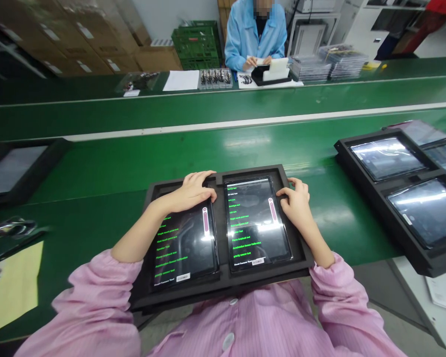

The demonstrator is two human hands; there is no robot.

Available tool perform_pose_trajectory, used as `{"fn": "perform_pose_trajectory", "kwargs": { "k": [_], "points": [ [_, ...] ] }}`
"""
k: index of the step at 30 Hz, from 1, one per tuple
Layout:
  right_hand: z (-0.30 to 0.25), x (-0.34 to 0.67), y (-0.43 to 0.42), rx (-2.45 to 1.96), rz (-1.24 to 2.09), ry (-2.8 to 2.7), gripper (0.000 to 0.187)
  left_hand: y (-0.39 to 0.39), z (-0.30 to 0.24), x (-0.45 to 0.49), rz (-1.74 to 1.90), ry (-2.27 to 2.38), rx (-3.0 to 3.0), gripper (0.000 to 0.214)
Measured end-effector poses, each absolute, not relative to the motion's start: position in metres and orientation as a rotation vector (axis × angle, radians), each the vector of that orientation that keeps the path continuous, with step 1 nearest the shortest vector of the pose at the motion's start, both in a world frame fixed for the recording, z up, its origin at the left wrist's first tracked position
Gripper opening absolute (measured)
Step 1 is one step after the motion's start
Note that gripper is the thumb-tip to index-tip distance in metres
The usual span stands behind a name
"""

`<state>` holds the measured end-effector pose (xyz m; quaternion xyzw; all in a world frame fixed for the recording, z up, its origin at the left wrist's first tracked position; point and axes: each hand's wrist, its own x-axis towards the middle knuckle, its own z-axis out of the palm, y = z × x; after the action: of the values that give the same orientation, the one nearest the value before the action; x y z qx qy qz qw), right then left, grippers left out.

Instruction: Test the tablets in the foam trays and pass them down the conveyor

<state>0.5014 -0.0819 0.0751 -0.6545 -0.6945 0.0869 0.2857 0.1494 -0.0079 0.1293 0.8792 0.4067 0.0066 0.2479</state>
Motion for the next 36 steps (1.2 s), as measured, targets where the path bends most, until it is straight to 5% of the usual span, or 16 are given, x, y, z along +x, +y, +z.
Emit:
{"fn": "perform_pose_trajectory", "kwargs": {
  "k": [16, 36],
  "points": [
    [0.0685, 0.5068, -0.0791, -1.699, 0.253, -1.936, 0.04, -0.0049, 0.1254, 0.1465, 0.079, 1.121, 2.406, 0.061],
    [0.0724, 0.5067, -0.0797, -1.723, 0.259, -1.879, 0.031, -0.0062, 0.128, 0.1465, 0.031, 1.092, 2.365, 0.05]
  ]
}}
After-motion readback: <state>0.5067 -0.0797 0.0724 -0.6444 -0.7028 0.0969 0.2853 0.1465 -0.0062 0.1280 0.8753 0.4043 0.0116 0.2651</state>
